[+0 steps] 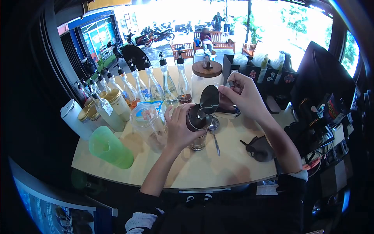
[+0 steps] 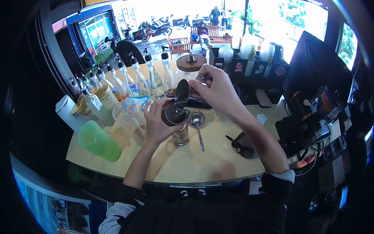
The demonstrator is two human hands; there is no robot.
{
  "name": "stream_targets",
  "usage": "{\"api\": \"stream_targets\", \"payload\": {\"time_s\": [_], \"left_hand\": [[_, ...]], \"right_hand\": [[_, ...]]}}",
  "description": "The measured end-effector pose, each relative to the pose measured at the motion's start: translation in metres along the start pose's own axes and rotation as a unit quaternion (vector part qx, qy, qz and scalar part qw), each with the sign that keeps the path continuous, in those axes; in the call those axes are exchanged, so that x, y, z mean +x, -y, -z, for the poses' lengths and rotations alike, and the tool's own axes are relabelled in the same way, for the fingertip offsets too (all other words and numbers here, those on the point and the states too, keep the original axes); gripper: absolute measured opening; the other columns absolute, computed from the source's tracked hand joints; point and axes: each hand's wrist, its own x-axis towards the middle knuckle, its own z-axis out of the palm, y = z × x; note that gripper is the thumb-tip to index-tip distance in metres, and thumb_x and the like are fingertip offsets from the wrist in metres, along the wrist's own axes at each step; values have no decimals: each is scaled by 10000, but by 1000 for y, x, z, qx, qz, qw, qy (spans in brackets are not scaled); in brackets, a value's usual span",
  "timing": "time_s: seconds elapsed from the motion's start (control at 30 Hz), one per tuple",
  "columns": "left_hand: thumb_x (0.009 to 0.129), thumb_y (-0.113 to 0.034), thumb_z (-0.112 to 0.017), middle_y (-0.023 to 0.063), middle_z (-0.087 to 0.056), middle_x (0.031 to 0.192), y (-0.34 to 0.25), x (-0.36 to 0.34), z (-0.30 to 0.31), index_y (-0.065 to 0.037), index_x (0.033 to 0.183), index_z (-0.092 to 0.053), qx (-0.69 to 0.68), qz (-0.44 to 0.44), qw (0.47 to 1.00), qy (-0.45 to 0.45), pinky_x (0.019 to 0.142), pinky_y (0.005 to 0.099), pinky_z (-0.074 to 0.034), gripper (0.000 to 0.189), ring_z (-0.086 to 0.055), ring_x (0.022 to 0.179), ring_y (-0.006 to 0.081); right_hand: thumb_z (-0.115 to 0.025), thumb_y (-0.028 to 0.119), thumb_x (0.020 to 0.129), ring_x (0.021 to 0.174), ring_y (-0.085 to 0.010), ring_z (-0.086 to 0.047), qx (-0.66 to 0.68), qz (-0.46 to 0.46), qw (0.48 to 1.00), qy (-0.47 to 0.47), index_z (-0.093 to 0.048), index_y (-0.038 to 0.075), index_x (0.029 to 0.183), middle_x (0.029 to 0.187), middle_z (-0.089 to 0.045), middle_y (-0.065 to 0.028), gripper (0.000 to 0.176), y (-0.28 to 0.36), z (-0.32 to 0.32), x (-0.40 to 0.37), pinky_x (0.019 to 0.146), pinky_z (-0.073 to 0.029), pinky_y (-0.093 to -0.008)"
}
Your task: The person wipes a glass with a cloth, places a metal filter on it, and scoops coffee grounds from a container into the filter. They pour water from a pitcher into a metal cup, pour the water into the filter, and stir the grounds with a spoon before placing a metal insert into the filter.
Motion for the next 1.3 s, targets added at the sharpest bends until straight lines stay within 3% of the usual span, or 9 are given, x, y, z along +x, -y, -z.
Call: {"api": "stream_targets", "payload": {"time_s": [0.17, 0.23, 0.47, 0.53, 0.73, 0.83, 1.07, 1.13, 1.3], "left_hand": [[531, -383, -859, 50, -568, 1144, -2, 1, 3, -103, 1190, -508, 10, -1, 1000, 3, 1086, 480, -205, 797, -543, 1119, 216], [526, -381, -860, 52, -568, 1139, -2, 1, 5, -104, 1186, -509, 18, 5, 1000, 15, 1089, 472, -203, 797, -539, 1125, 215], [518, -370, -864, 46, -577, 1103, -4, 4, 10, -103, 1162, -515, 5, 32, 999, 33, 1085, 466, -209, 779, -555, 1078, 206], [519, -364, -864, 49, -586, 1072, -5, 5, 10, -103, 1151, -520, 3, 35, 999, 29, 1078, 460, -214, 765, -564, 1048, 209], [529, -375, -867, 62, -598, 1049, 0, 9, 13, -90, 1130, -531, 4, 35, 999, 21, 1049, 452, -242, 746, -571, 1036, 215], [529, -396, -868, 73, -613, 1030, 0, 12, 17, -83, 1126, -536, -19, 66, 997, 38, 1035, 451, -253, 752, -573, 1034, 216], [521, -429, -866, 87, -641, 1025, 8, 20, 22, -70, 1156, -553, -52, 102, 991, 71, 1029, 429, -268, 794, -572, 1035, 234], [499, -308, -897, 87, -652, 974, 8, 22, 24, -55, 1084, -602, -28, 84, 995, 40, 885, 359, -471, 702, -619, 922, 222], [502, -305, -899, 89, -659, 1012, 12, 25, 26, -42, 1102, -596, -71, 124, 987, 68, 892, 341, -468, 722, -621, 950, 209]], "right_hand": [[-633, 61, 875, 674, -7, -522, -9, -23, 1000, 4, -474, -11, 775, 695, -515, 8, 201, -2, 3, -2, 553, -485, -176], [-679, 113, 865, 575, 24, -271, 63, -17, 998, -15, -443, 66, 748, 639, -332, 105, 267, -4, 3, -4, 484, -212, -187], [-673, 114, 871, 582, 25, -278, 63, -10, 997, -39, -453, 60, 755, 663, -332, 100, 255, -7, 5, -5, 494, -221, -185], [-611, 66, 898, 699, -13, -556, 45, -30, 998, -38, -469, 2, 819, 732, -525, 19, 175, -6, 7, -6, 602, -543, -175], [-625, 80, 899, 634, 2, -501, 39, 13, 997, -58, -478, 27, 799, 643, -506, 33, 186, -54, 16, -2, 494, -392, -169], [-632, 94, 903, 615, 1, -485, 176, -18, 982, -73, -479, 42, 775, 660, -526, 23, 206, -55, 11, -15, 502, -372, -176], [-634, 91, 905, 625, -12, -505, 162, -42, 977, -130, -482, 54, 770, 679, -540, 24, 207, -128, 7, -43, 517, -385, -173], [-642, 87, 898, 616, -15, -516, 173, -68, 971, -148, -489, 55, 779, 689, -552, 22, 196, -149, 6, -53, 506, -393, -180], [-641, 98, 895, 560, -23, -506, 255, -123, 939, -194, -482, 81, 770, 687, -567, 15, 203, -175, -7, -76, 483, -386, -194]]}}
